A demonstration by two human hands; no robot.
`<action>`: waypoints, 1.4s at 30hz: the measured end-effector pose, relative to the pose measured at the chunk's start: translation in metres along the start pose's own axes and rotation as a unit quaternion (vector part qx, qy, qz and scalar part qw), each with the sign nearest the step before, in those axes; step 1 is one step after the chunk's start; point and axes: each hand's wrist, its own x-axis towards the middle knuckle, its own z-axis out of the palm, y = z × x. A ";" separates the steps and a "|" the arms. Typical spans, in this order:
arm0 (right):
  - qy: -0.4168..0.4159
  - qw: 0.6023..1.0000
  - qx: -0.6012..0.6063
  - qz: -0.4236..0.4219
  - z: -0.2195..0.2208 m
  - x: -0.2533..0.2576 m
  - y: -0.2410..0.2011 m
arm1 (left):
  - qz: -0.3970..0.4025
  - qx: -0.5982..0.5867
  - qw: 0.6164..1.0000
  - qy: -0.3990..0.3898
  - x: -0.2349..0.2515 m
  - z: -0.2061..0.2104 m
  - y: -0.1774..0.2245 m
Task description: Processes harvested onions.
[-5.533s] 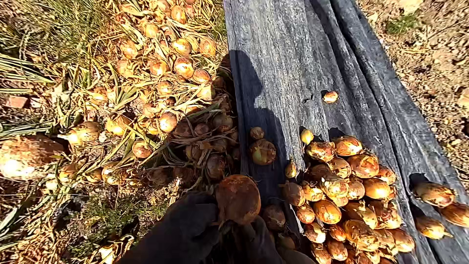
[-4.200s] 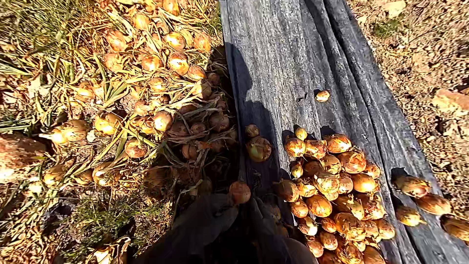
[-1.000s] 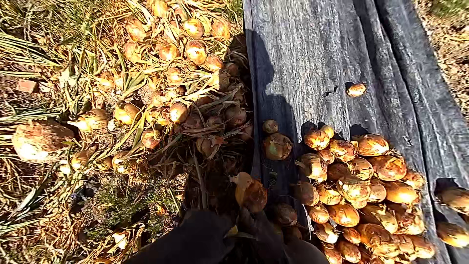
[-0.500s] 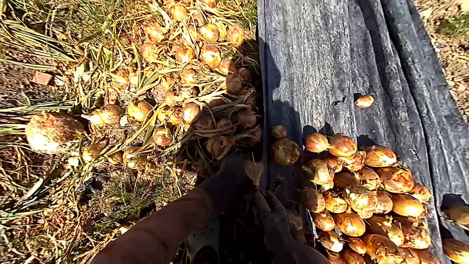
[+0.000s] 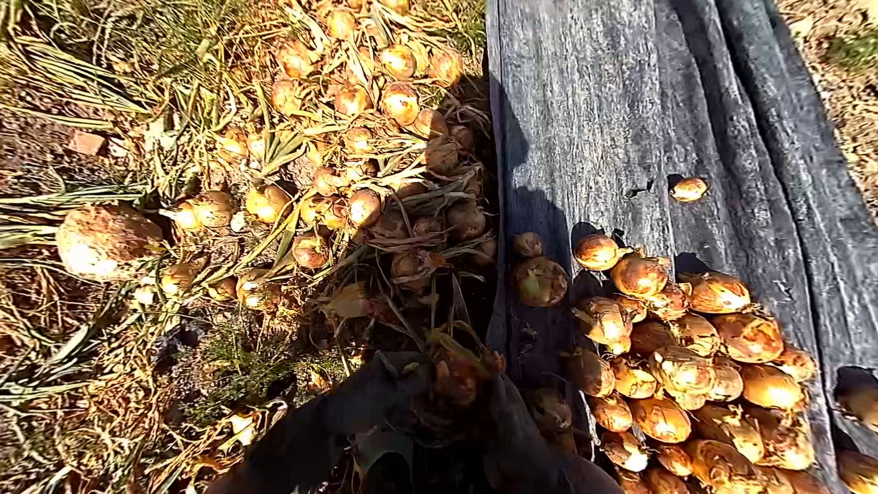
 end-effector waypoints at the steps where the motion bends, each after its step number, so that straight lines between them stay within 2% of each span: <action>1: 0.005 1.000 -0.027 -0.013 0.009 -0.002 -0.002 | -0.001 -0.060 0.998 -0.012 -0.013 0.006 -0.004; 2: 0.022 0.997 -0.066 -0.035 0.015 -0.004 -0.005 | -0.015 -0.095 0.995 -0.019 -0.024 0.011 -0.004; 4: 0.036 0.985 -0.143 -0.094 0.019 -0.005 -0.011 | -0.039 -0.086 0.995 -0.012 -0.039 0.017 0.006; 6: 0.068 0.973 -0.177 -0.131 0.022 -0.004 -0.010 | -0.024 0.003 0.997 0.080 -0.048 0.030 0.024; 7: 0.078 0.975 -0.171 -0.119 0.022 -0.005 -0.008 | 0.021 0.102 0.984 0.144 -0.050 0.037 0.031; 9: 0.103 0.980 -0.155 -0.071 0.024 -0.008 -0.001 | 0.172 0.321 0.902 0.231 -0.049 0.039 0.034; 10: 0.091 0.982 -0.153 -0.057 0.024 -0.012 0.001 | 0.213 0.365 0.877 0.229 -0.049 0.036 0.036; 11: 0.054 0.986 -0.150 -0.054 0.025 -0.018 0.002 | 0.204 0.380 0.879 0.202 -0.053 0.034 0.041; 12: 0.004 0.986 -0.155 -0.065 0.024 -0.020 0.003 | 0.151 0.406 0.887 0.161 -0.056 0.035 0.050; 14: -0.039 0.983 -0.152 -0.098 0.028 -0.018 0.008 | -0.082 0.477 0.875 0.014 -0.054 0.048 0.088; 15: -0.030 0.982 -0.151 -0.109 0.033 -0.017 0.006 | -0.168 0.489 0.854 -0.054 -0.046 0.053 0.098; 16: -0.017 0.981 -0.158 -0.113 0.040 -0.018 -0.002 | -0.210 0.498 0.836 -0.091 -0.039 0.055 0.099; 17: -0.008 0.975 -0.191 -0.111 0.049 -0.022 -0.021 | -0.217 0.510 0.828 -0.087 -0.036 0.052 0.096; 18: 0.003 0.967 -0.232 -0.108 0.058 -0.027 -0.046 | -0.220 0.516 0.826 -0.062 -0.033 0.045 0.099; 20: 0.035 0.961 -0.256 -0.097 0.055 -0.027 -0.068 | -0.166 0.558 0.808 0.092 -0.027 0.023 0.083; 21: 0.081 0.966 -0.209 -0.132 0.042 -0.021 -0.053 | -0.117 0.581 0.784 0.184 -0.020 0.010 0.068; 22: 0.148 0.966 -0.132 -0.168 0.029 -0.007 -0.028 | -0.113 0.593 0.760 0.241 -0.010 -0.003 0.059; 24: 0.248 0.958 -0.076 -0.125 0.017 0.011 -0.021 | -0.197 0.589 0.738 0.265 0.019 -0.026 0.054; 25: 0.252 0.958 -0.079 -0.113 0.015 0.016 -0.021 | -0.240 0.575 0.737 0.260 0.034 -0.035 0.051; 28: 0.202 0.974 -0.071 -0.067 0.022 0.014 -0.004 | -0.286 0.548 0.739 0.269 0.065 -0.041 0.037; 32: 0.161 0.985 -0.057 0.018 0.033 0.008 0.013 | -0.327 0.538 0.750 0.201 0.066 -0.039 0.038; 34: 0.159 0.985 -0.060 0.038 0.033 0.008 0.013 | -0.305 0.506 0.784 0.189 0.054 -0.044 0.035; 36: 0.172 0.981 -0.077 0.054 0.029 0.010 0.007 | -0.201 0.446 0.849 0.198 0.021 -0.039 0.019; 38: 0.146 0.983 -0.087 0.071 0.018 0.009 0.007 | -0.058 0.363 0.907 0.206 -0.026 -0.020 -0.006; 40: 0.040 0.993 -0.082 0.082 0.010 0.003 0.009 | 0.093 0.264 0.944 0.175 -0.063 -0.009 -0.033; 41: -0.021 0.993 -0.084 0.085 0.012 0.000 0.005 | 0.143 0.192 0.957 0.161 -0.072 -0.008 -0.047; 42: -0.062 0.991 -0.081 0.088 0.015 -0.003 0.003 | 0.159 0.117 0.968 0.156 -0.080 -0.006 -0.060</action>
